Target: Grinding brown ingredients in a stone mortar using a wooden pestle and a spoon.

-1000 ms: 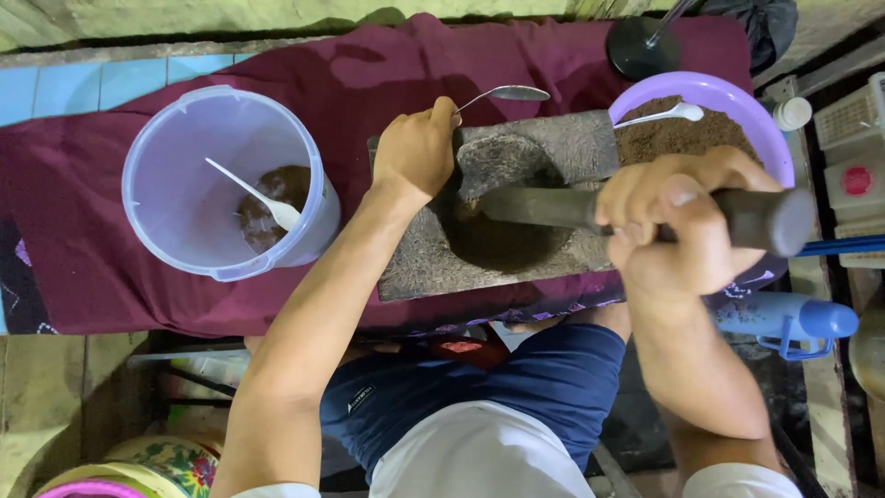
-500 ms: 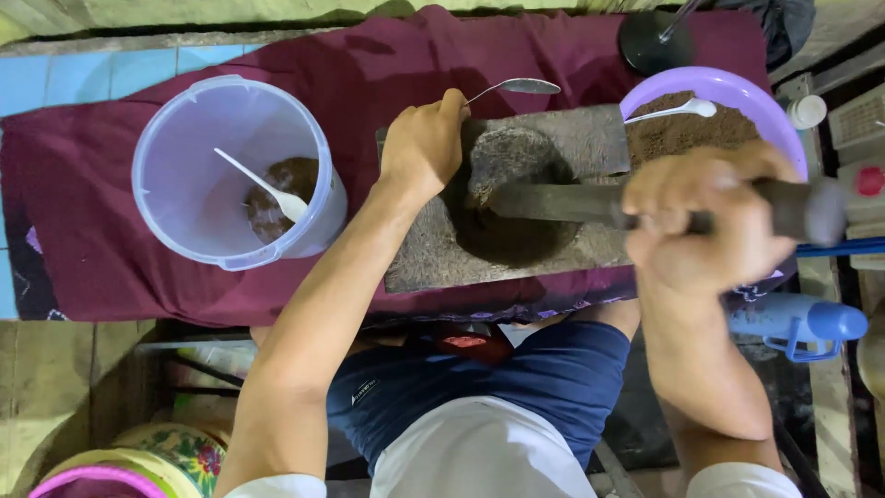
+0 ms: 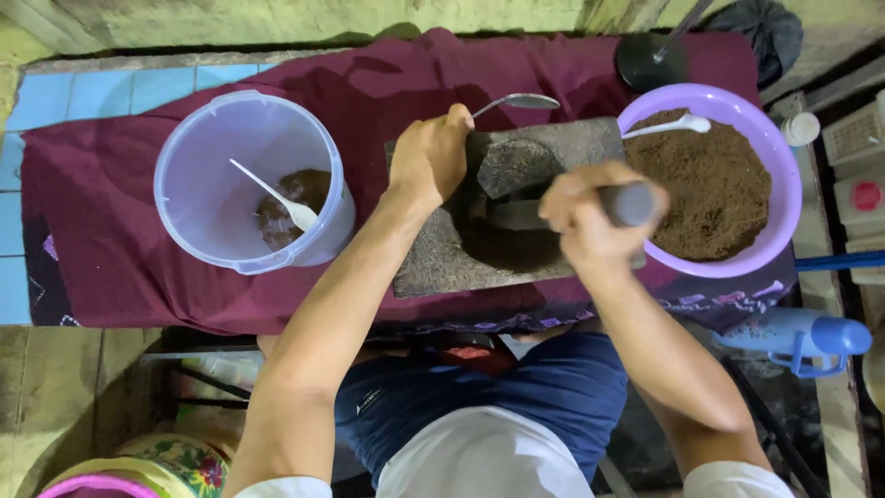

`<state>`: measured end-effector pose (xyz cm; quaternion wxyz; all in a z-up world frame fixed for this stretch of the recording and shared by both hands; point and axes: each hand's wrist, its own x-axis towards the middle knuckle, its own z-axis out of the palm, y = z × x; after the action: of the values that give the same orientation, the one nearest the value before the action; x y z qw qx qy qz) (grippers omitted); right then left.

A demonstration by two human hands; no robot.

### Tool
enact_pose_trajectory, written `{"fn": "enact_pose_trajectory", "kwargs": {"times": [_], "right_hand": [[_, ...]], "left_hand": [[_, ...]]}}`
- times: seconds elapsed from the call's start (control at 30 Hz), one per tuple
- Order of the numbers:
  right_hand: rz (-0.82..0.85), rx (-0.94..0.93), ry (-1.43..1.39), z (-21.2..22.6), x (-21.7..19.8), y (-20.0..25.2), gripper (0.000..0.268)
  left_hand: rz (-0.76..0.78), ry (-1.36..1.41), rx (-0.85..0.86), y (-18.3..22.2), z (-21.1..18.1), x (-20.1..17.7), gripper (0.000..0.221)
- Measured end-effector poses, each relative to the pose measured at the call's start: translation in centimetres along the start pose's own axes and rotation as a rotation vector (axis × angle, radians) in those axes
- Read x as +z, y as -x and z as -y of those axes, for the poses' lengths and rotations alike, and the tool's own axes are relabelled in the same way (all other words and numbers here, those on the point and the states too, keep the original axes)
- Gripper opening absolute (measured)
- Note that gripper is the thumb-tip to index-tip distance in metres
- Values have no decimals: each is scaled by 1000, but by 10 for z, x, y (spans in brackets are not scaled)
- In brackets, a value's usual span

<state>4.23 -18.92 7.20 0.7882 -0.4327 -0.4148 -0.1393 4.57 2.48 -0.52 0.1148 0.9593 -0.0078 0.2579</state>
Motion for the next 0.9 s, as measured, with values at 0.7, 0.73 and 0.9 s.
{"fn": "enact_pose_trajectory", "kwargs": {"times": [0.7, 0.73, 0.9], "right_hand": [[-211, 127, -27, 41, -24, -23, 23], [-164, 121, -26, 56, -22, -34, 23], [-100, 106, -74, -7, -64, 7, 26]], "left_hand": [[69, 32, -1, 0, 5, 3, 7], [74, 16, 11, 0, 8, 7, 6], [76, 84, 3, -1, 11, 7, 8]]}}
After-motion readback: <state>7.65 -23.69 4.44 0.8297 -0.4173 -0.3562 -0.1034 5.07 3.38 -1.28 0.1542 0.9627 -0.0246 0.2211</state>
